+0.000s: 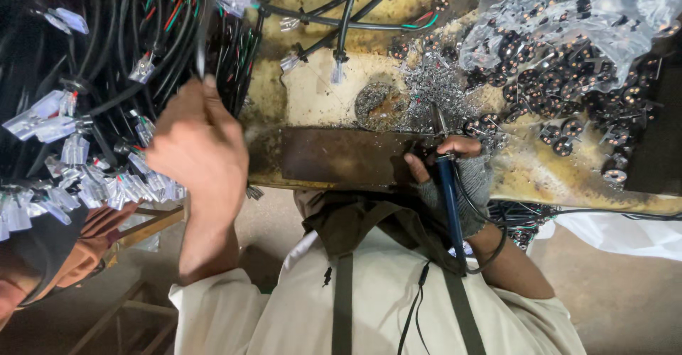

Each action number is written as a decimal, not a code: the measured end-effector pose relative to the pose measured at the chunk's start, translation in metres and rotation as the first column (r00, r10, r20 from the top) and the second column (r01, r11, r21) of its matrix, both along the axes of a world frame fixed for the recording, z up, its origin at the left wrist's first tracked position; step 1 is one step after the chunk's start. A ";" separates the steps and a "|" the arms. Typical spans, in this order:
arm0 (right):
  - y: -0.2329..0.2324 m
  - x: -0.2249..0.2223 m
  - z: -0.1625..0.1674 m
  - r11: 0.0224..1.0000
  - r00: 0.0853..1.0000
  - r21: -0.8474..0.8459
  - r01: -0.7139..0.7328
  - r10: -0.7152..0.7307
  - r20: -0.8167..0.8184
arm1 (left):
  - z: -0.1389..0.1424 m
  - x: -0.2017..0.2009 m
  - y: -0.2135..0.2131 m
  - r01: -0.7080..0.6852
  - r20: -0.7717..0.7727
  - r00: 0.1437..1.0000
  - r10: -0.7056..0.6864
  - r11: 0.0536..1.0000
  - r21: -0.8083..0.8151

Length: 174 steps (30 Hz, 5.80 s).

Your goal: The person repeatedly solders small black plastic connectors to the ends of multi-colored wires using a soldering iron. They pick up each connector, align it with the wire ends, apply solder, and place the finished unit on the workbench.

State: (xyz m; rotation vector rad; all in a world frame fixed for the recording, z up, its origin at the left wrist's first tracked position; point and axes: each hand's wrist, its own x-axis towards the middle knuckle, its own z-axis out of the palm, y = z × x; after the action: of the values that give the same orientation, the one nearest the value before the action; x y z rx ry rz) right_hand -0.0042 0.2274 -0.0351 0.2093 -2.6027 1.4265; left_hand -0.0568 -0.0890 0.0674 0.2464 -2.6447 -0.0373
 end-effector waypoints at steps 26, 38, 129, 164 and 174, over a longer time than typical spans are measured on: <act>0.027 -0.004 0.009 0.756 0.877 -0.640 0.134 0.210 0.432 | -0.035 0.022 0.109 0.130 0.261 0.481 -0.837 0.362 0.923; 0.027 -0.001 0.001 0.757 0.900 -0.645 0.104 0.204 0.385 | -0.087 0.046 0.129 -0.127 0.002 0.743 -0.670 -0.138 0.982; 0.071 0.067 -0.046 0.979 0.994 -0.175 -0.108 0.110 0.000 | -0.066 0.043 0.127 0.292 0.041 0.789 -0.613 0.433 0.852; 0.055 0.044 -0.028 0.945 0.860 0.153 -0.289 0.327 -0.391 | -0.066 0.041 0.128 0.308 0.028 0.794 -0.608 0.441 0.843; 0.052 0.010 0.007 0.982 0.947 -0.151 -0.114 0.154 0.282 | -0.065 0.040 0.129 0.313 0.045 0.789 -0.612 0.464 0.829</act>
State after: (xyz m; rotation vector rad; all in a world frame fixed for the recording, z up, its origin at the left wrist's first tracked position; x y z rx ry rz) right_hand 0.0053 0.2793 -0.0285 0.1723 -2.7526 1.7966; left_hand -0.0171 0.0400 0.0025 -0.2637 -2.7454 -1.5332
